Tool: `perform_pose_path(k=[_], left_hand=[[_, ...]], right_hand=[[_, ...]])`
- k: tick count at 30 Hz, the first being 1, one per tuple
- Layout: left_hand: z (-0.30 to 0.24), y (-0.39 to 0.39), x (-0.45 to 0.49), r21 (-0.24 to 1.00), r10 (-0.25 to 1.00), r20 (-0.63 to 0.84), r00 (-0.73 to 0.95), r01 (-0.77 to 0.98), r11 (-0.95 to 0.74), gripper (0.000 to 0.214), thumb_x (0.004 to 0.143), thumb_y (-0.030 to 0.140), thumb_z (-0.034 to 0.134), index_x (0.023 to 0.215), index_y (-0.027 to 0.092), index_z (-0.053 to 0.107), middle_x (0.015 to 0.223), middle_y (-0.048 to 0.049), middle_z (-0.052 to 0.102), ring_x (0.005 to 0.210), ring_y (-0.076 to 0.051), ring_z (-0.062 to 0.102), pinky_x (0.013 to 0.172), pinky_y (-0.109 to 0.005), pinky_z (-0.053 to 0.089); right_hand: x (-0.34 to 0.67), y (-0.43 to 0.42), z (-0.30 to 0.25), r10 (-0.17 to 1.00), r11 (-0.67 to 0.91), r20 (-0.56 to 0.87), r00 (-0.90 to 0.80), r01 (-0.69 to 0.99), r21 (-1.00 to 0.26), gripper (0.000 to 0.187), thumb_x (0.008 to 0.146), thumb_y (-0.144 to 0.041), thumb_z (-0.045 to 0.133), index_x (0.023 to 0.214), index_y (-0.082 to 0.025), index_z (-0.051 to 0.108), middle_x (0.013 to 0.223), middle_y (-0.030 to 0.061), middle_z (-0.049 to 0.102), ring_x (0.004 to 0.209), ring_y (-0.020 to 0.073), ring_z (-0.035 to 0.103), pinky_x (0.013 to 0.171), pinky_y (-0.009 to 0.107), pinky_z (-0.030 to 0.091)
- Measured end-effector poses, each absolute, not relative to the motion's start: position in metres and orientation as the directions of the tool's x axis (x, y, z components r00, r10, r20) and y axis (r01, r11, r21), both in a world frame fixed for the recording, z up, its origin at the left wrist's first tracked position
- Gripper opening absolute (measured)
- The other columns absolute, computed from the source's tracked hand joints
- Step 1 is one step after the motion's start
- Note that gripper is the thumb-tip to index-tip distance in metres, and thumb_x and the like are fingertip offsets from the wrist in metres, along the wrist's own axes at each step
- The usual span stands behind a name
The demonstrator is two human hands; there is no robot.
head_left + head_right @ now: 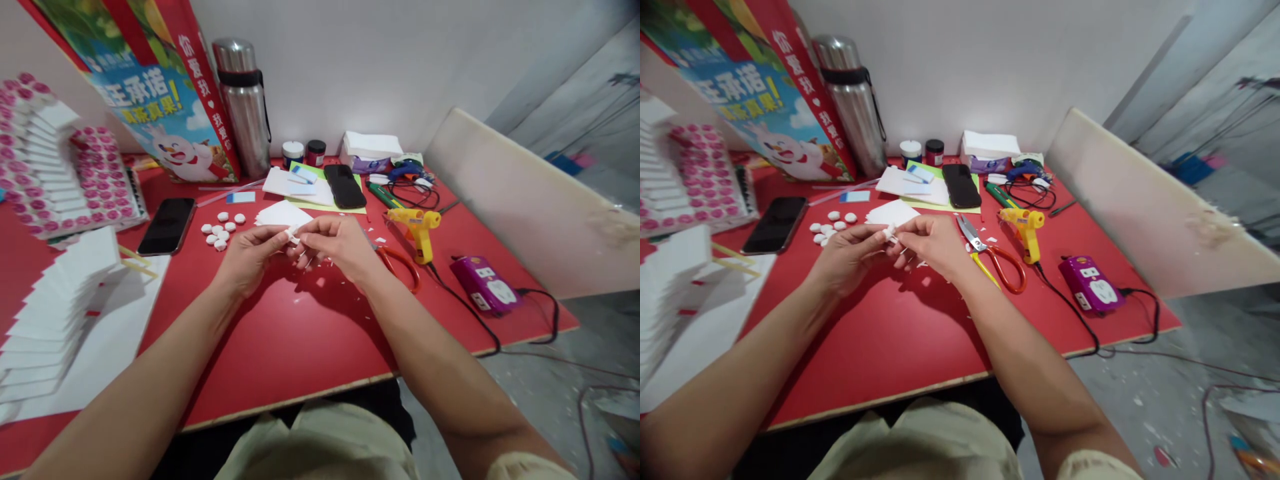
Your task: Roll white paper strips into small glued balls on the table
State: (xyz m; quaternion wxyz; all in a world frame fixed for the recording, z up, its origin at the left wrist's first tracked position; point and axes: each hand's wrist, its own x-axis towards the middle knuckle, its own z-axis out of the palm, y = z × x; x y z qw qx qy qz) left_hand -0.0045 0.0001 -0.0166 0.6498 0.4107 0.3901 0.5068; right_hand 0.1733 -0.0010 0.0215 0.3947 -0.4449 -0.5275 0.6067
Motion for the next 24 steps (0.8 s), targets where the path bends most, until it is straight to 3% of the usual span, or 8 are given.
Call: perform_pose_path(k=[4, 11, 20, 24], left_hand=[[-0.0198, 0.0051, -0.0093, 0.819, 0.936, -0.239, 0.259, -0.465, 0.337, 0.025, 0.07, 0.028, 0.09, 0.087, 0.015, 0.076, 0.075, -0.002, 0.072, 0.062, -0.01, 0.066, 0.068, -0.023, 0.061], [-0.0181, 0.0043, -0.0107, 0.714, 0.892, -0.304, 0.334, -0.54, 0.445, 0.016, 0.079, 0.024, 0.084, 0.084, 0.015, 0.072, 0.074, -0.0012, 0.069, 0.062, -0.007, 0.064, 0.068, -0.018, 0.061], [-0.019, 0.0028, -0.0085, 0.772, 0.92, -0.24, 0.309, -0.514, 0.374, 0.039, 0.058, 0.031, 0.098, 0.082, 0.013, 0.073, 0.071, -0.0016, 0.069, 0.059, -0.009, 0.063, 0.062, -0.021, 0.06], [-0.0164, 0.0025, -0.0071, 0.812, 0.933, -0.217, 0.287, -0.478, 0.336, 0.04, 0.056, 0.034, 0.099, 0.076, 0.012, 0.072, 0.069, -0.0022, 0.069, 0.058, -0.009, 0.061, 0.056, -0.019, 0.055]], right_hand=[[0.1711, -0.0029, 0.0254, 0.978, -0.073, -0.063, -0.199, -0.045, -0.996, 0.005, 0.082, -0.019, 0.064, 0.079, -0.015, 0.066, 0.066, -0.0005, 0.071, 0.046, 0.0096, 0.065, 0.041, 0.017, 0.046], [0.1711, -0.0027, 0.0222, 0.985, -0.029, -0.018, -0.169, -0.061, -0.998, 0.009, 0.081, -0.024, 0.066, 0.078, -0.016, 0.067, 0.063, -0.0024, 0.067, 0.042, 0.0085, 0.06, 0.041, 0.019, 0.046], [0.1689, -0.0037, 0.0196, 0.971, 0.013, 0.01, -0.237, 0.013, -1.0, 0.011, 0.08, -0.025, 0.069, 0.084, -0.016, 0.066, 0.068, -0.0024, 0.069, 0.045, 0.0085, 0.062, 0.044, 0.019, 0.048], [0.1676, -0.0042, 0.0197, 0.969, 0.045, 0.03, -0.243, 0.057, -0.997, 0.011, 0.08, -0.025, 0.071, 0.085, -0.017, 0.065, 0.065, -0.0028, 0.069, 0.045, 0.0094, 0.063, 0.044, 0.019, 0.048]])
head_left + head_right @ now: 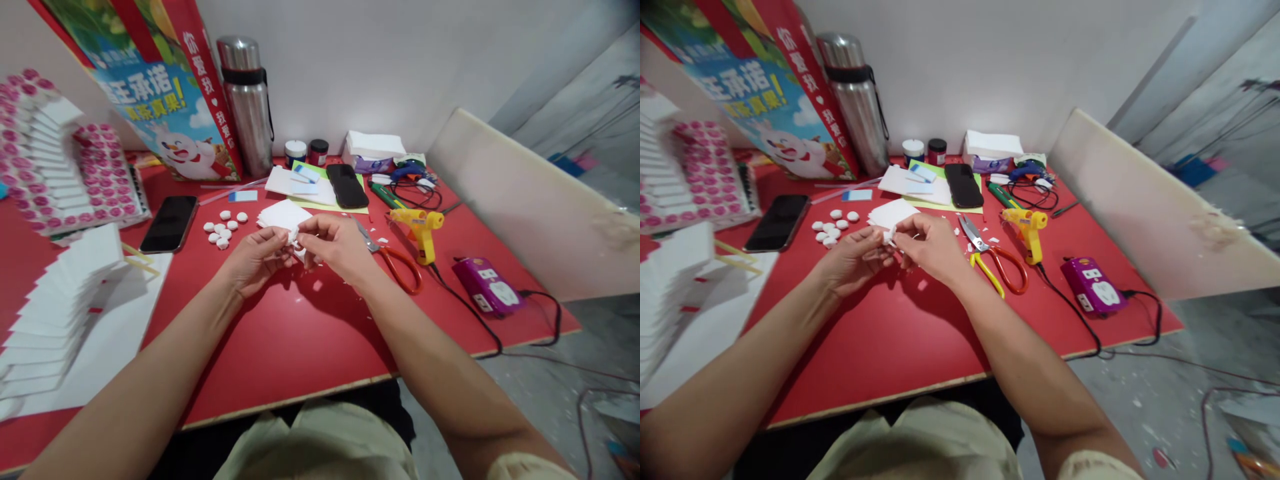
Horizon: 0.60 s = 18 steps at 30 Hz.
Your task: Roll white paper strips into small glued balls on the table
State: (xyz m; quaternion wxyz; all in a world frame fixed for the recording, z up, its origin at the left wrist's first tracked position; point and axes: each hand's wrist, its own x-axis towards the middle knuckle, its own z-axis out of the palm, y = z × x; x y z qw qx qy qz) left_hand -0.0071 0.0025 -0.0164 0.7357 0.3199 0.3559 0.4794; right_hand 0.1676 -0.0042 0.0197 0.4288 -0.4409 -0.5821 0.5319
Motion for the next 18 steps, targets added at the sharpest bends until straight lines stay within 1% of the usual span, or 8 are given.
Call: perform_pose_path(k=[2, 6, 10, 12, 15, 18], left_hand=[[-0.0158, 0.0025, -0.0062, 0.834, 0.94, -0.188, 0.285, -0.459, 0.307, 0.039, 0.059, 0.035, 0.097, 0.076, 0.011, 0.072, 0.07, -0.0025, 0.068, 0.059, -0.009, 0.061, 0.054, -0.019, 0.053], [-0.017, 0.002, -0.0056, 0.86, 0.943, -0.149, 0.299, -0.432, 0.273, 0.036, 0.065, 0.036, 0.094, 0.076, 0.012, 0.071, 0.071, -0.0023, 0.068, 0.06, -0.01, 0.061, 0.055, -0.02, 0.052], [-0.0177, 0.0019, -0.0069, 0.882, 0.937, -0.125, 0.325, -0.395, 0.255, 0.031, 0.07, 0.034, 0.091, 0.075, 0.013, 0.069, 0.063, 0.0005, 0.064, 0.049, -0.007, 0.054, 0.047, -0.019, 0.047], [-0.0169, 0.0023, -0.0079, 0.896, 0.938, -0.125, 0.324, -0.369, 0.246, 0.032, 0.07, 0.034, 0.091, 0.075, 0.014, 0.068, 0.057, 0.0028, 0.06, 0.043, -0.005, 0.048, 0.042, -0.017, 0.043], [-0.0145, 0.0024, -0.0094, 0.92, 0.945, -0.136, 0.298, -0.315, 0.231, 0.033, 0.068, 0.034, 0.092, 0.078, 0.015, 0.067, 0.054, 0.0046, 0.059, 0.037, -0.004, 0.041, 0.035, -0.016, 0.036], [-0.0112, 0.0008, -0.0098, 0.961, 0.96, -0.098, 0.261, -0.227, 0.16, 0.034, 0.068, 0.035, 0.092, 0.082, 0.015, 0.068, 0.058, 0.0022, 0.064, 0.038, -0.005, 0.044, 0.035, -0.018, 0.038]], right_hand=[[0.1676, -0.0044, 0.0204, 0.97, 0.036, 0.02, -0.242, 0.062, -0.997, 0.012, 0.081, -0.028, 0.07, 0.084, -0.017, 0.066, 0.064, -0.0027, 0.068, 0.045, 0.01, 0.064, 0.044, 0.019, 0.049], [0.1674, -0.0047, 0.0201, 0.975, 0.003, -0.011, -0.221, 0.063, -0.998, 0.024, 0.083, -0.039, 0.071, 0.077, -0.017, 0.065, 0.064, -0.0014, 0.068, 0.046, 0.0107, 0.065, 0.043, 0.019, 0.048], [0.1666, -0.0051, 0.0179, 0.975, 0.07, 0.035, -0.22, 0.157, -0.985, 0.02, 0.081, -0.034, 0.075, 0.079, -0.017, 0.064, 0.058, -0.003, 0.065, 0.047, 0.0111, 0.064, 0.045, 0.019, 0.049], [0.1669, -0.0054, 0.0181, 0.969, 0.081, 0.037, -0.246, 0.171, -0.982, 0.02, 0.079, -0.033, 0.077, 0.083, -0.018, 0.064, 0.061, -0.0031, 0.067, 0.048, 0.0115, 0.065, 0.047, 0.021, 0.051], [0.1681, -0.0051, 0.0193, 0.958, 0.067, 0.025, -0.287, 0.135, -0.989, 0.024, 0.077, -0.035, 0.08, 0.087, -0.018, 0.066, 0.068, -0.0013, 0.07, 0.055, 0.0143, 0.069, 0.05, 0.024, 0.056], [0.1691, -0.0033, 0.0183, 0.958, 0.058, 0.031, -0.285, 0.088, -0.994, 0.027, 0.077, -0.038, 0.081, 0.084, -0.017, 0.068, 0.07, 0.0005, 0.071, 0.062, 0.0171, 0.073, 0.055, 0.027, 0.06]])
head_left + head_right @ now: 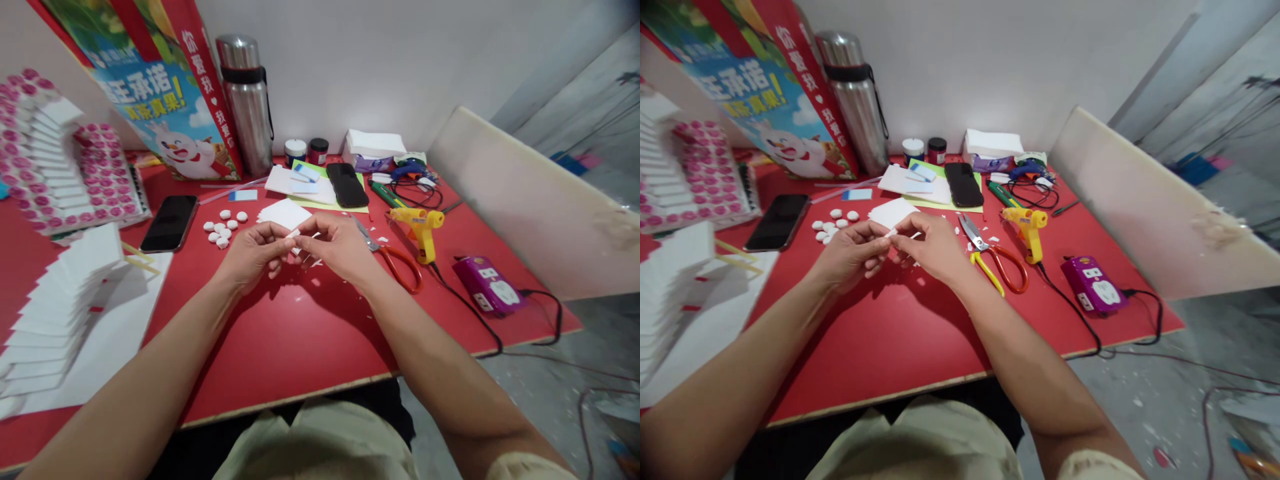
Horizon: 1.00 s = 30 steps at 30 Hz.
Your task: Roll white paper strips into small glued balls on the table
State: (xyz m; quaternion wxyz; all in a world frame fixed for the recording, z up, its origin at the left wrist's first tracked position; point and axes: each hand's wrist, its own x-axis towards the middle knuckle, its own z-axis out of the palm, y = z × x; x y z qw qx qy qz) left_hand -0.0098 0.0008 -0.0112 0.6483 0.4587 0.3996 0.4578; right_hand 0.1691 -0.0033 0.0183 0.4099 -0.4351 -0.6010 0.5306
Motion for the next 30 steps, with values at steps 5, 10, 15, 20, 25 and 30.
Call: perform_pose_path(k=[5, 10, 15, 20, 25, 30], left_hand=[[-0.003, -0.005, -0.008, 0.997, 0.976, 0.039, 0.213, -0.074, -0.024, 0.031, 0.072, 0.033, 0.088, 0.091, 0.013, 0.072, 0.067, 0.0, 0.069, 0.047, -0.01, 0.059, 0.046, -0.023, 0.05], [-0.001, -0.007, -0.006, 0.995, 0.967, 0.096, 0.235, -0.015, -0.095, 0.029, 0.079, 0.034, 0.082, 0.098, 0.013, 0.073, 0.077, -0.0028, 0.072, 0.057, -0.013, 0.066, 0.057, -0.026, 0.055], [-0.013, -0.005, -0.008, 0.943, 0.949, 0.27, 0.162, 0.155, -0.294, 0.022, 0.085, 0.032, 0.075, 0.097, 0.014, 0.073, 0.077, -0.0028, 0.07, 0.062, -0.012, 0.062, 0.057, -0.024, 0.049], [-0.013, -0.006, -0.011, 0.773, 0.87, 0.451, 0.2, 0.4, -0.492, 0.012, 0.085, 0.021, 0.069, 0.095, 0.016, 0.073, 0.076, -0.002, 0.068, 0.065, -0.012, 0.058, 0.06, -0.024, 0.045], [-0.008, -0.009, -0.01, 0.832, 0.901, 0.389, 0.19, 0.348, -0.432, 0.011, 0.084, 0.021, 0.07, 0.092, 0.017, 0.076, 0.074, -0.002, 0.066, 0.066, -0.013, 0.056, 0.062, -0.025, 0.043], [-0.012, -0.006, -0.006, 0.979, 0.973, 0.155, 0.17, 0.106, -0.175, 0.021, 0.082, 0.031, 0.077, 0.096, 0.015, 0.074, 0.076, -0.0021, 0.067, 0.06, -0.012, 0.057, 0.057, -0.024, 0.044]], right_hand=[[0.171, 0.001, 0.013, 0.969, 0.046, 0.027, -0.245, 0.071, -0.996, 0.022, 0.078, -0.034, 0.08, 0.086, -0.016, 0.07, 0.071, 0.0007, 0.072, 0.061, 0.0152, 0.072, 0.058, 0.027, 0.062], [0.175, 0.003, 0.012, 0.971, 0.055, 0.041, -0.237, 0.056, -0.997, 0.015, 0.08, -0.027, 0.078, 0.088, -0.016, 0.07, 0.072, 0.0008, 0.073, 0.061, 0.0138, 0.071, 0.059, 0.025, 0.061], [0.179, 0.006, 0.013, 0.963, 0.04, 0.014, -0.269, 0.092, -0.995, 0.022, 0.078, -0.033, 0.081, 0.088, -0.016, 0.071, 0.075, 0.0027, 0.074, 0.065, 0.0159, 0.073, 0.06, 0.027, 0.062], [0.177, 0.005, 0.018, 0.967, 0.061, 0.028, -0.254, 0.122, -0.991, 0.024, 0.076, -0.033, 0.082, 0.089, -0.016, 0.072, 0.077, 0.0022, 0.073, 0.065, 0.0158, 0.071, 0.057, 0.027, 0.061], [0.174, 0.0, 0.017, 0.969, 0.108, 0.055, -0.24, 0.214, -0.971, 0.015, 0.084, -0.031, 0.075, 0.083, -0.016, 0.07, 0.065, -0.0004, 0.068, 0.058, 0.0133, 0.067, 0.058, 0.025, 0.056], [0.176, 0.003, 0.011, 0.951, 0.219, 0.117, -0.286, 0.356, -0.909, 0.011, 0.094, -0.027, 0.06, 0.087, -0.019, 0.063, 0.067, -0.0016, 0.066, 0.061, 0.0135, 0.065, 0.062, 0.026, 0.051]])
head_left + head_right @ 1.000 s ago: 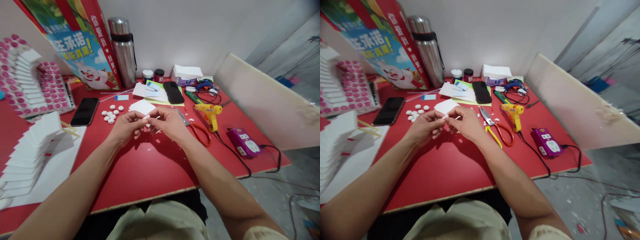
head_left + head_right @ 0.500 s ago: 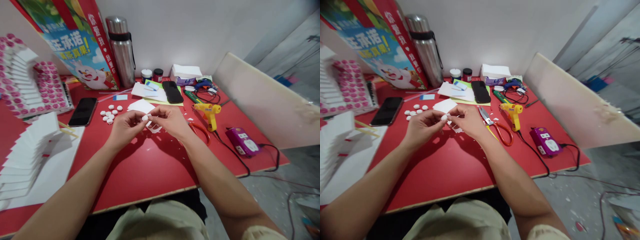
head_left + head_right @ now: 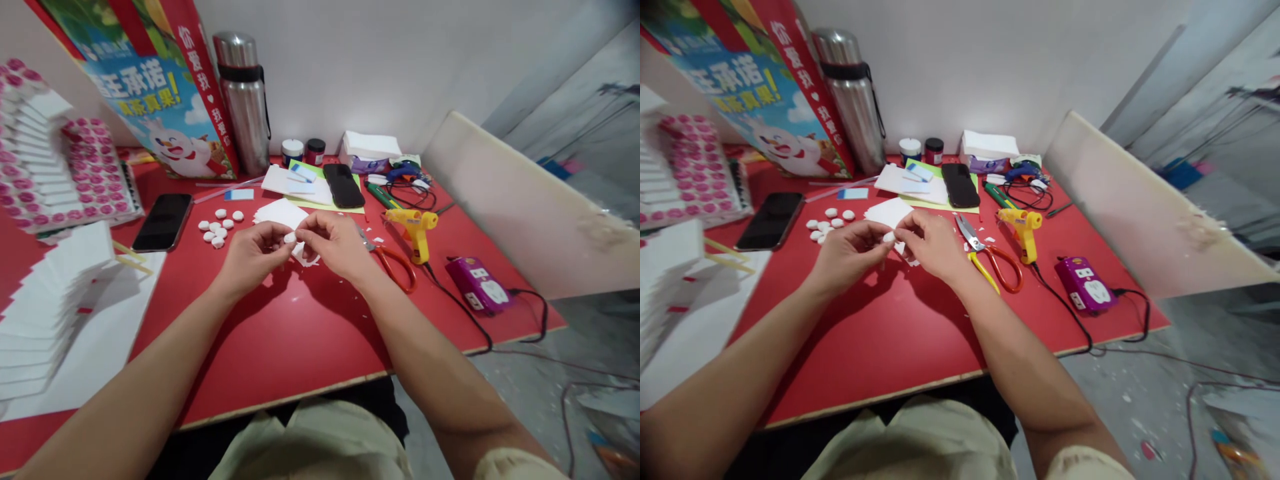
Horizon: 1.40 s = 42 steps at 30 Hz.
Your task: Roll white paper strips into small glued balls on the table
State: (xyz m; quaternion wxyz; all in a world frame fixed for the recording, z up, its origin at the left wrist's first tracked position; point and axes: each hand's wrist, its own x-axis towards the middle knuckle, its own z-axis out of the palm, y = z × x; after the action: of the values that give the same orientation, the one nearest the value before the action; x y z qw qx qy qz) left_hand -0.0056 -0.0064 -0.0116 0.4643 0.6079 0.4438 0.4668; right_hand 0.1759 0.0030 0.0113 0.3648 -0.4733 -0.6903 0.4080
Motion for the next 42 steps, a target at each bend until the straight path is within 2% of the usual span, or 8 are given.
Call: perform_pose_path(k=[5, 12, 15, 18, 21, 27, 31, 42], left_hand=[[-0.012, -0.004, -0.006, 0.999, 0.967, -0.001, 0.254, -0.03, 0.009, 0.03, 0.077, 0.038, 0.084, 0.092, 0.016, 0.073, 0.078, -0.002, 0.069, 0.06, -0.012, 0.063, 0.061, -0.026, 0.051], [-0.012, 0.002, -0.009, 0.97, 0.972, -0.082, 0.222, -0.207, 0.129, 0.03, 0.071, 0.028, 0.089, 0.091, 0.013, 0.073, 0.094, -0.0078, 0.077, 0.068, -0.011, 0.066, 0.068, -0.025, 0.054], [-0.014, 0.003, -0.008, 0.957, 0.97, -0.06, 0.235, -0.261, 0.123, 0.026, 0.071, 0.025, 0.088, 0.087, 0.013, 0.072, 0.095, -0.0076, 0.078, 0.06, -0.008, 0.061, 0.062, -0.023, 0.052], [-0.016, 0.004, -0.007, 0.943, 0.967, -0.079, 0.244, -0.297, 0.152, 0.024, 0.071, 0.023, 0.088, 0.087, 0.013, 0.074, 0.091, -0.0076, 0.078, 0.059, -0.009, 0.061, 0.059, -0.023, 0.052], [-0.017, 0.004, -0.006, 0.906, 0.953, -0.151, 0.262, -0.35, 0.239, 0.024, 0.069, 0.022, 0.088, 0.086, 0.011, 0.075, 0.088, -0.0094, 0.077, 0.062, -0.01, 0.063, 0.06, -0.023, 0.055], [-0.017, 0.006, -0.012, 0.8, 0.906, -0.286, 0.313, -0.442, 0.405, 0.023, 0.072, 0.02, 0.086, 0.091, 0.01, 0.077, 0.089, -0.0098, 0.076, 0.062, -0.007, 0.061, 0.064, -0.021, 0.06], [-0.017, 0.007, -0.013, 0.742, 0.882, -0.272, 0.384, -0.5, 0.447, 0.023, 0.074, 0.02, 0.084, 0.091, 0.008, 0.077, 0.086, -0.0075, 0.072, 0.06, -0.005, 0.057, 0.065, -0.02, 0.062], [-0.019, 0.008, -0.012, 0.796, 0.904, -0.327, 0.276, -0.436, 0.421, 0.024, 0.07, 0.02, 0.086, 0.09, 0.01, 0.078, 0.085, -0.0084, 0.074, 0.058, -0.007, 0.059, 0.06, -0.021, 0.061]], right_hand=[[0.176, -0.008, 0.034, 0.903, 0.429, 0.24, -0.356, 0.76, -0.489, 0.014, 0.1, -0.025, 0.052, 0.091, -0.018, 0.059, 0.093, 0.0079, 0.07, 0.077, 0.0174, 0.062, 0.064, 0.028, 0.038], [0.261, -0.056, 0.067, 0.96, -0.001, 0.281, 0.017, 0.998, -0.056, 0.053, 0.097, -0.05, 0.058, 0.055, -0.022, 0.041, 0.054, 0.0034, 0.044, 0.05, 0.0148, 0.036, 0.057, 0.033, 0.017], [0.314, -0.051, 0.05, 0.928, -0.18, 0.296, 0.226, 0.968, -0.176, 0.051, 0.088, -0.047, 0.069, 0.051, -0.026, 0.042, 0.051, 0.0013, 0.035, 0.051, 0.0175, 0.036, 0.057, 0.034, 0.02], [0.344, -0.032, 0.025, 0.931, -0.193, 0.143, 0.337, 0.783, -0.591, 0.031, 0.074, -0.037, 0.084, 0.06, -0.024, 0.059, 0.061, 0.0065, 0.056, 0.059, 0.0194, 0.049, 0.056, 0.034, 0.029], [0.351, -0.014, 0.003, 0.943, -0.172, 0.065, 0.326, 0.646, -0.743, 0.025, 0.076, -0.04, 0.081, 0.076, -0.018, 0.07, 0.075, 0.0109, 0.07, 0.063, 0.0178, 0.058, 0.054, 0.031, 0.039], [0.346, 0.003, -0.015, 0.898, -0.171, 0.053, 0.438, 0.456, -0.874, 0.021, 0.068, -0.031, 0.083, 0.066, -0.018, 0.066, 0.055, 0.0007, 0.059, 0.048, 0.012, 0.048, 0.042, 0.026, 0.033], [0.328, -0.003, -0.002, 0.902, -0.082, 0.049, 0.429, 0.28, -0.956, 0.018, 0.069, -0.035, 0.081, 0.072, -0.02, 0.071, 0.07, 0.0051, 0.067, 0.055, 0.0107, 0.052, 0.047, 0.025, 0.037], [0.259, -0.021, 0.025, 0.995, -0.097, -0.092, 0.031, 0.196, -0.976, 0.034, 0.081, -0.05, 0.074, 0.078, -0.018, 0.065, 0.063, -0.0015, 0.054, 0.057, 0.0109, 0.047, 0.051, 0.025, 0.037]])
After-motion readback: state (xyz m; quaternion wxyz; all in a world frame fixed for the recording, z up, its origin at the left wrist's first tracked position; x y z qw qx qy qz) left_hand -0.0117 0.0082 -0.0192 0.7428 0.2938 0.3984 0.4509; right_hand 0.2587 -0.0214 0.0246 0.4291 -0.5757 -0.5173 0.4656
